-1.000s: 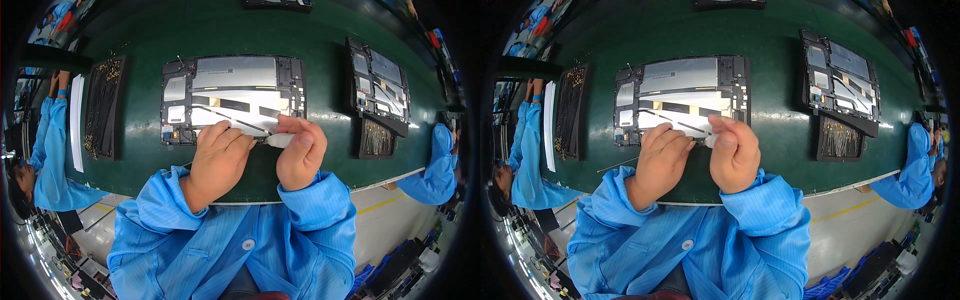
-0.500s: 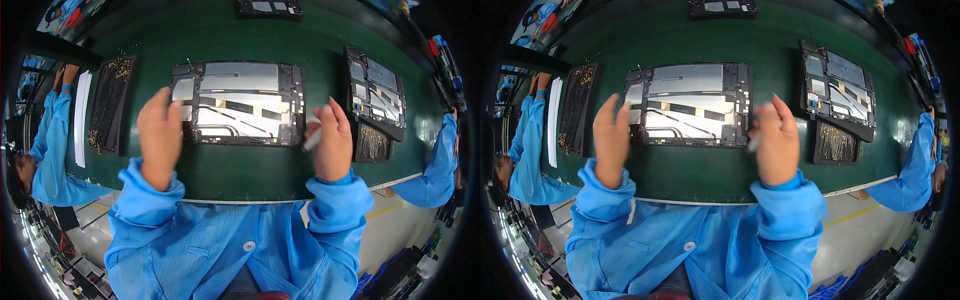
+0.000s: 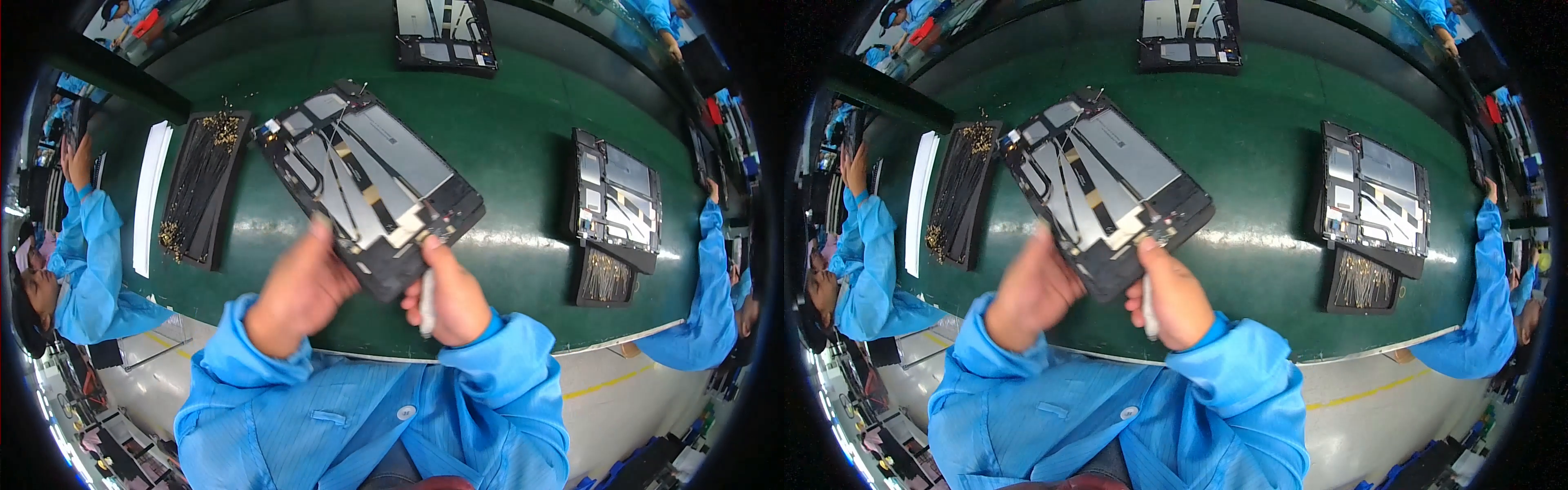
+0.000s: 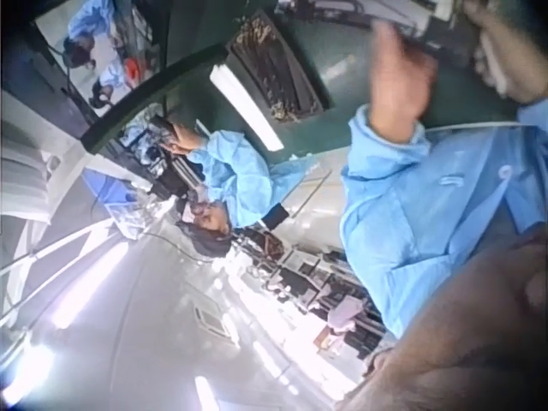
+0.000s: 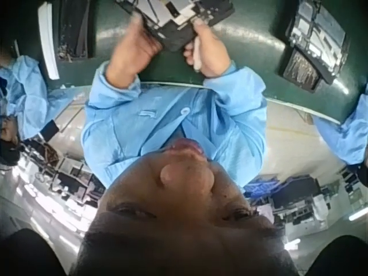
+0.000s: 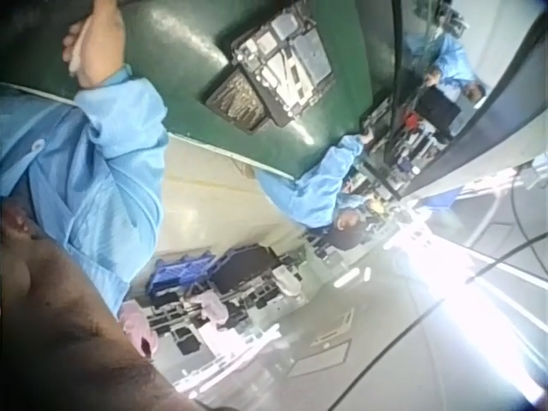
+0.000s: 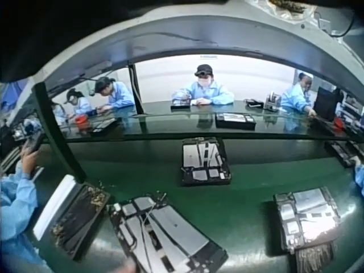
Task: The person assembles internal wiring and electronic components into tablet housings by hand, using an alignment tool to position the parts precisely.
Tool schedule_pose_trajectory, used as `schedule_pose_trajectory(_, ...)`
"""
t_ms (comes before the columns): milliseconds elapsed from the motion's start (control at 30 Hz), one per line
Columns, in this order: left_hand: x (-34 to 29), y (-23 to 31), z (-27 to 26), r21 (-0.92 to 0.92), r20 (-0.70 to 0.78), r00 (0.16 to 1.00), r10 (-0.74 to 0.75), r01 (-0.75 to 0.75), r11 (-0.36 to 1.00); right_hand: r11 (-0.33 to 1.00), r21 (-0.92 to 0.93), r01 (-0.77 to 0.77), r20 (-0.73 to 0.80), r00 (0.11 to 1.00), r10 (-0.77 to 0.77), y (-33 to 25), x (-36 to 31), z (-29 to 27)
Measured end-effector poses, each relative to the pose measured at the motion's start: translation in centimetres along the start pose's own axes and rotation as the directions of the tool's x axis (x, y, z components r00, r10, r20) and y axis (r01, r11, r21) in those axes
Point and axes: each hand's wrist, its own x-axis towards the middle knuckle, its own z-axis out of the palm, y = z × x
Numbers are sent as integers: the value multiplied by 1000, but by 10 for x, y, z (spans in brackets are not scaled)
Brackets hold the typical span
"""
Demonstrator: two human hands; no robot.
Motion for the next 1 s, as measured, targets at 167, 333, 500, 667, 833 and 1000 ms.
schedule_pose_trajectory(167,2,5,-1,208,57,993,-103,89,974,987,-155,40,137,990,-19,15,10,7)
schedule_pose_trajectory(333,11,54,3,114,-160,986,53,-34,993,981,-193,-30,101,994,50,16,3,-8)
schedule_pose_trajectory(500,56,110,6,41,-196,947,255,-252,967,976,-199,-93,175,976,129,7,7,-10)
schedule_pose_trajectory(667,148,130,-1,259,-312,841,442,-372,891,970,-185,-159,217,956,198,8,6,-13)
schedule_pose_trajectory(833,175,30,58,263,-159,974,161,-115,958,953,-186,-238,254,926,281,-1,7,-17)
schedule_pose_trajectory(1000,229,63,69,-12,-261,923,282,-295,955,941,-161,-299,266,905,333,1,9,-19)
